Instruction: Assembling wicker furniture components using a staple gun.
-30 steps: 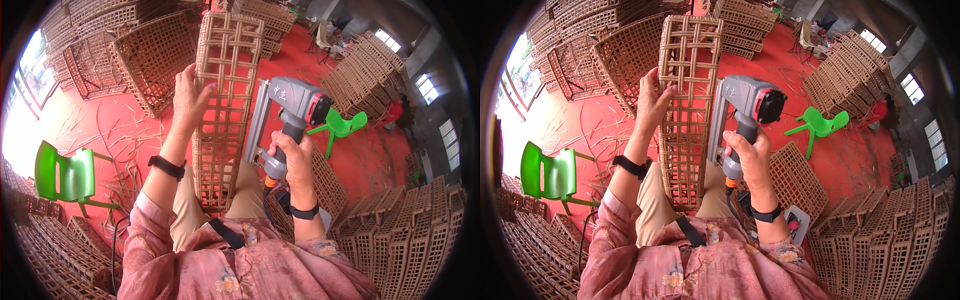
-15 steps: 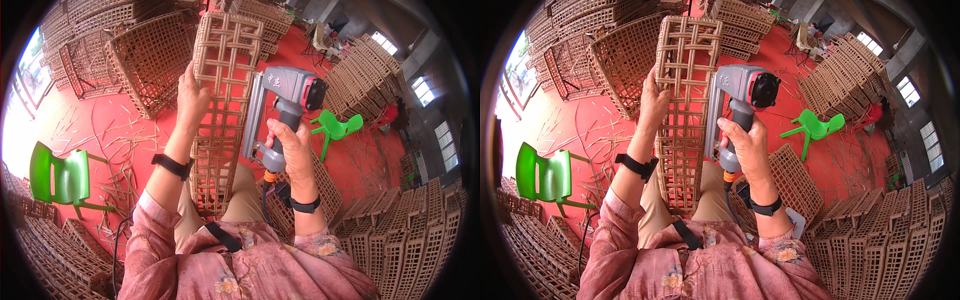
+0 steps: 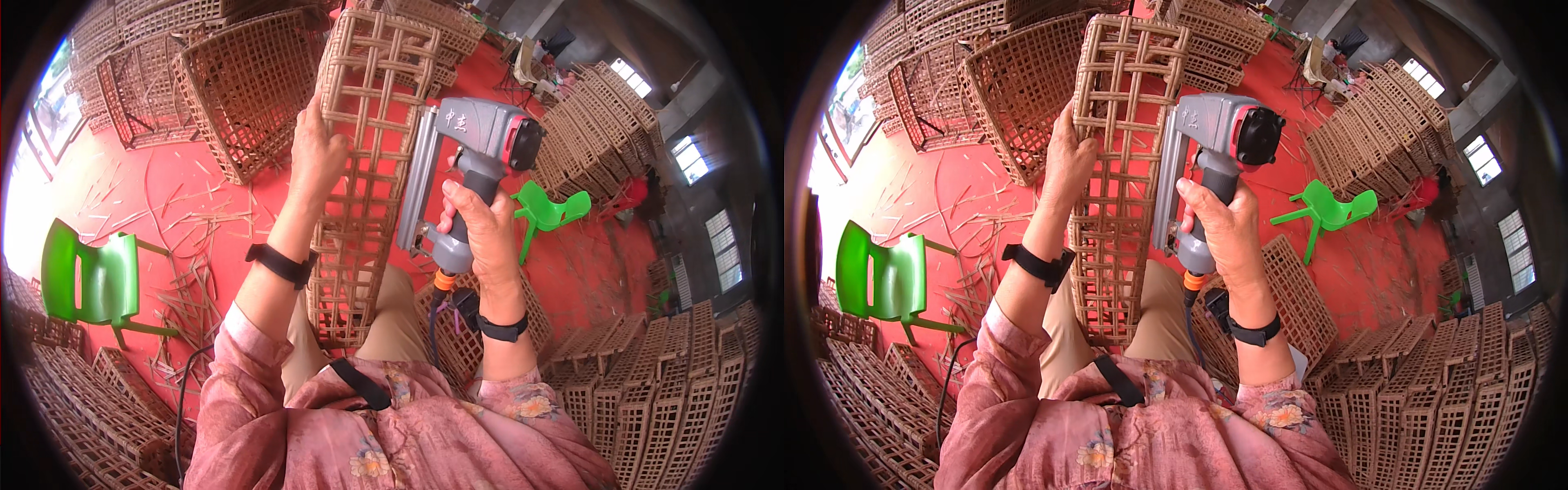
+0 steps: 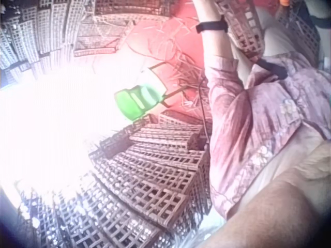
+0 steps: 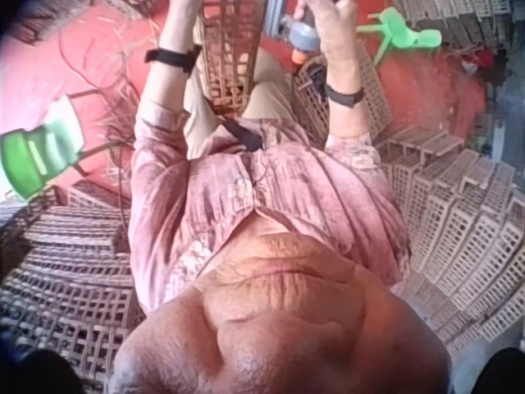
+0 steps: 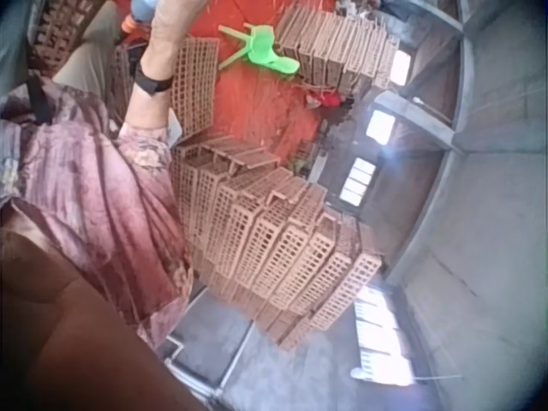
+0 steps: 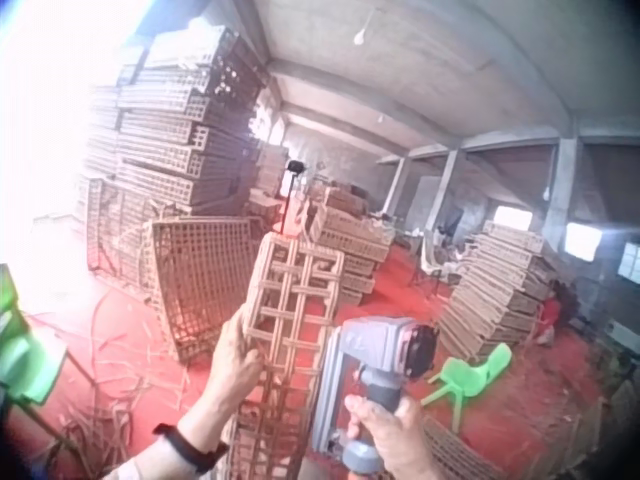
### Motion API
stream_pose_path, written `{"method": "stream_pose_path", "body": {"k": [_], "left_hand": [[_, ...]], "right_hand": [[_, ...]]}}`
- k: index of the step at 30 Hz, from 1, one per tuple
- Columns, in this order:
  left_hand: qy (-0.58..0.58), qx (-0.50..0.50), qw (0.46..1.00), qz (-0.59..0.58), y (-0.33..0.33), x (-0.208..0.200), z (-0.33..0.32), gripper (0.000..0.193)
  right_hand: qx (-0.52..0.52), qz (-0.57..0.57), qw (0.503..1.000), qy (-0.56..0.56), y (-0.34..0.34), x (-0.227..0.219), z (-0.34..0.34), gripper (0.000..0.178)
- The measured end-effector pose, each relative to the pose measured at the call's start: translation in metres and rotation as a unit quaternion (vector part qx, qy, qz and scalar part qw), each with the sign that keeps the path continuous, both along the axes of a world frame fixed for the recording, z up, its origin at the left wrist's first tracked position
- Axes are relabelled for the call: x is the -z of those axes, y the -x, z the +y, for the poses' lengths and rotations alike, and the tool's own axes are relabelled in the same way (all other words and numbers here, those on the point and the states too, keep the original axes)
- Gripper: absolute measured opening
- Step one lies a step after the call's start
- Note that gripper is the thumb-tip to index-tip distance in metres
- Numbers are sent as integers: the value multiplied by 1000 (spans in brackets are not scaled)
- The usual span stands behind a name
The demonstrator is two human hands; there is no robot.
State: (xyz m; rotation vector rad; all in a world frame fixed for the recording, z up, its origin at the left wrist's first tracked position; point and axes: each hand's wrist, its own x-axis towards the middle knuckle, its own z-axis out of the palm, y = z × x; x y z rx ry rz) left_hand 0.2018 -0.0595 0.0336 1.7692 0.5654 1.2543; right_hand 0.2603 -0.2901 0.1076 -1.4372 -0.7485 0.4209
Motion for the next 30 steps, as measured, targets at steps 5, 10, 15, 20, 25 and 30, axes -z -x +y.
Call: {"method": "stream_pose_path", "body": {"k": [5, 10, 15, 20, 25, 30], "left_hand": [[-34, -13, 999, 1, -7, 7, 3, 73], [-17, -20, 1000, -5, -5, 8, 4, 74], [25, 70, 997, 10, 3, 15, 23, 73], [-350, -106, 929, -52, 10, -57, -22, 49], [-489, -35, 868, 75, -22, -70, -3, 32], [-550, -40, 833, 50, -31, -69, -2, 26]], "right_hand": [[20, -10, 999, 22, 2, 0, 4, 36], [15, -19, 1000, 19, 2, 5, 5, 37], [-17, 4, 1000, -11, -3, 8, 2, 39], [-17, 13, 999, -34, -10, 16, -8, 37], [-8, 31, 995, -92, -6, 29, -15, 40], [11, 97, 987, -125, -12, 38, -35, 40]]}}
